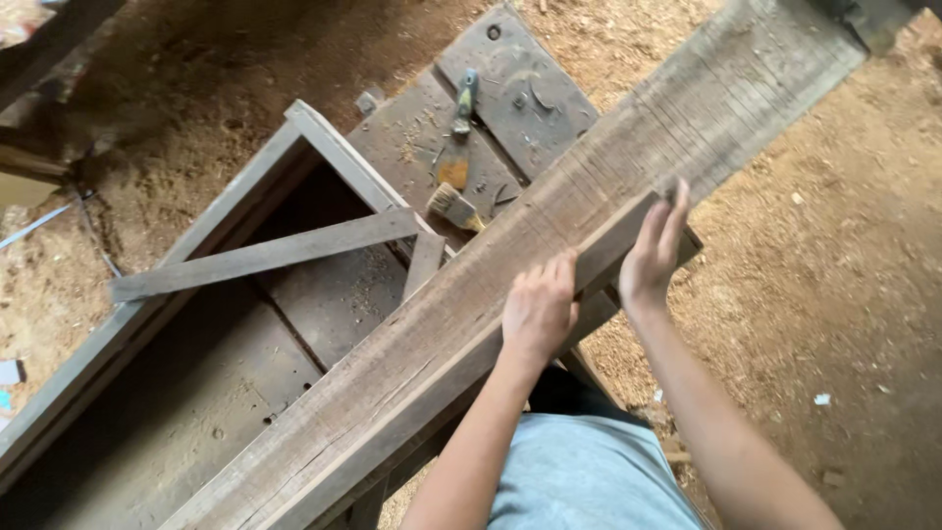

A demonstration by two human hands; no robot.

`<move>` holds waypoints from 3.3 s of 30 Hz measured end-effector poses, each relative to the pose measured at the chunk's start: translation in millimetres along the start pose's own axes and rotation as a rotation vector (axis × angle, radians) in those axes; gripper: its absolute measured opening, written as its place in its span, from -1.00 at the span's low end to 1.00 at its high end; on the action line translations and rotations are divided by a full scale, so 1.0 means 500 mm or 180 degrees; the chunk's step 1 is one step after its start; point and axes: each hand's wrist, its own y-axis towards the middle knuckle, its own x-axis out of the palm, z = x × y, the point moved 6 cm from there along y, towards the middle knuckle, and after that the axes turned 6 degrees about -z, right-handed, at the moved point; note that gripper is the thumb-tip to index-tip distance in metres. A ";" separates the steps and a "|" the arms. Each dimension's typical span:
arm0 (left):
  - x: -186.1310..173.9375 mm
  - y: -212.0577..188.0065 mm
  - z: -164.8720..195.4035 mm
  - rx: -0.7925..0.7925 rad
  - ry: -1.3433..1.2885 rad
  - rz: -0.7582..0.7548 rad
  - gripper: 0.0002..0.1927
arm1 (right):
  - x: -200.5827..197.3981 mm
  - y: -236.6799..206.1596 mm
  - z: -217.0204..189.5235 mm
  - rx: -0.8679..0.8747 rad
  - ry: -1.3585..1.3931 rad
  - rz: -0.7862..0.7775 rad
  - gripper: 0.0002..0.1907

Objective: The person sands a piece of wood by hand using a sanding block, moving it along the surface and edges of the wood while it is held against a workbench.

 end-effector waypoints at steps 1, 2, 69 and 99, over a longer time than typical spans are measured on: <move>-0.003 0.001 0.001 0.0005 0.0022 -0.0006 -0.31 | 0.012 -0.016 0.008 -0.0203 0.0080 0.0025 -0.10; -0.003 0.000 0.004 0.0023 0.0031 -0.0039 -0.28 | 0.025 -0.027 0.027 -0.0153 0.0051 -0.0053 -0.09; -0.019 0.038 -0.047 -0.0151 -0.0347 -0.0247 -0.43 | 0.031 -0.047 -0.045 -0.2906 -0.2146 -0.0856 -0.35; -0.015 0.038 -0.066 -0.0167 -0.0504 -0.0087 -0.44 | 0.030 -0.055 -0.017 -0.2843 -0.2029 -0.0613 -0.34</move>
